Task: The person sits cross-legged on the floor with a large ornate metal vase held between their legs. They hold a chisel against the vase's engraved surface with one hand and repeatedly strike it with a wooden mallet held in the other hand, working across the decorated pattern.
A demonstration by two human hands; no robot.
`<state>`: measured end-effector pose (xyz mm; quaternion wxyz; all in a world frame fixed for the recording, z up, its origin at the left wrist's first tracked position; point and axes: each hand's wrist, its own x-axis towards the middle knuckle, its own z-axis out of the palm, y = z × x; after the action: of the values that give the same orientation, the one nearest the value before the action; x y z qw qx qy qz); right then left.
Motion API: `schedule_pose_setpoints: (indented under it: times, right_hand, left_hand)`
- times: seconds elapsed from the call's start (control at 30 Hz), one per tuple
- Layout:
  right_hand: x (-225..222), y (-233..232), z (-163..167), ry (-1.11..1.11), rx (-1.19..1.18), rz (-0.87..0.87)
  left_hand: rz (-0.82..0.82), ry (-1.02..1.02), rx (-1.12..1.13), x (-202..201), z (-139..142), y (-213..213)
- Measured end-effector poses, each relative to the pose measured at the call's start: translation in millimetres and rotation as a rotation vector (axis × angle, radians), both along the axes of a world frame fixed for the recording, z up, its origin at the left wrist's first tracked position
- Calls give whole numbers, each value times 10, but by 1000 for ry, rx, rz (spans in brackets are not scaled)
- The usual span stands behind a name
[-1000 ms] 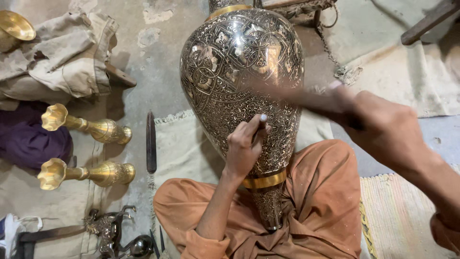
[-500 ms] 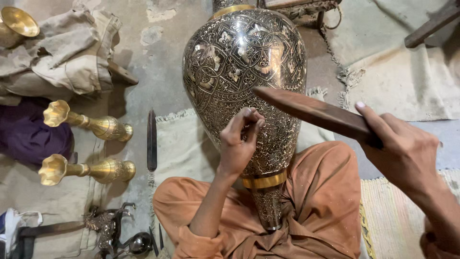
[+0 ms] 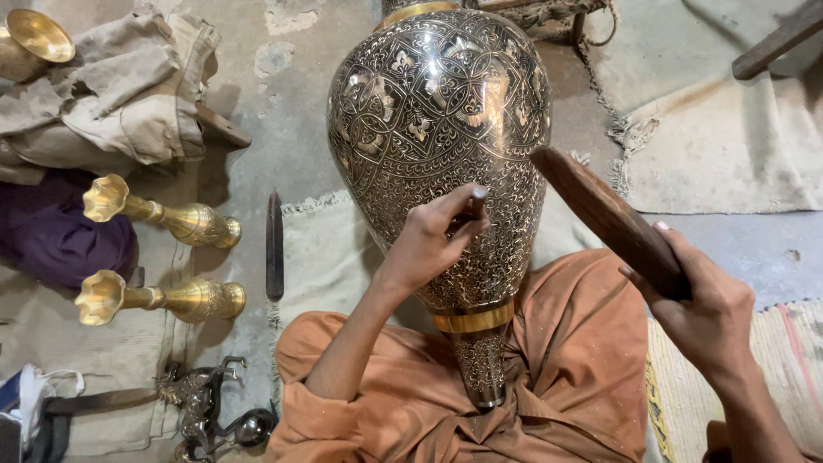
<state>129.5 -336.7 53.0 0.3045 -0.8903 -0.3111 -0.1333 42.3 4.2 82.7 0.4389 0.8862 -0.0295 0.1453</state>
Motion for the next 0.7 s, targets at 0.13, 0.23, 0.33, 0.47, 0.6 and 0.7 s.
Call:
schedule_pose_setpoints:
  times: [0.13, 0.23, 0.33, 0.47, 0.6, 0.7]
  right_hand:
    - [-1, -26, -42, 4, -15, -4]
    - [15, -26, -64, -20, -78, 1]
    - [37, -31, -79, -45, -154, 3]
    - [57, -30, -48, -43, -216, -23]
    - [62, 8, 33, -95, -104, -14]
    - [68, 24, 67, -157, -22, 32]
  left_hand:
    - [-88, -26, 128, 82, -17, 77]
    - [-146, 38, 183, 118, -23, 149]
    - [-174, 2, 278, 140, -63, 182]
    - [-175, 79, 287, 174, -116, 161]
    - [-183, 122, 227, 187, -78, 178]
    - [-188, 15, 166, 187, -13, 215]
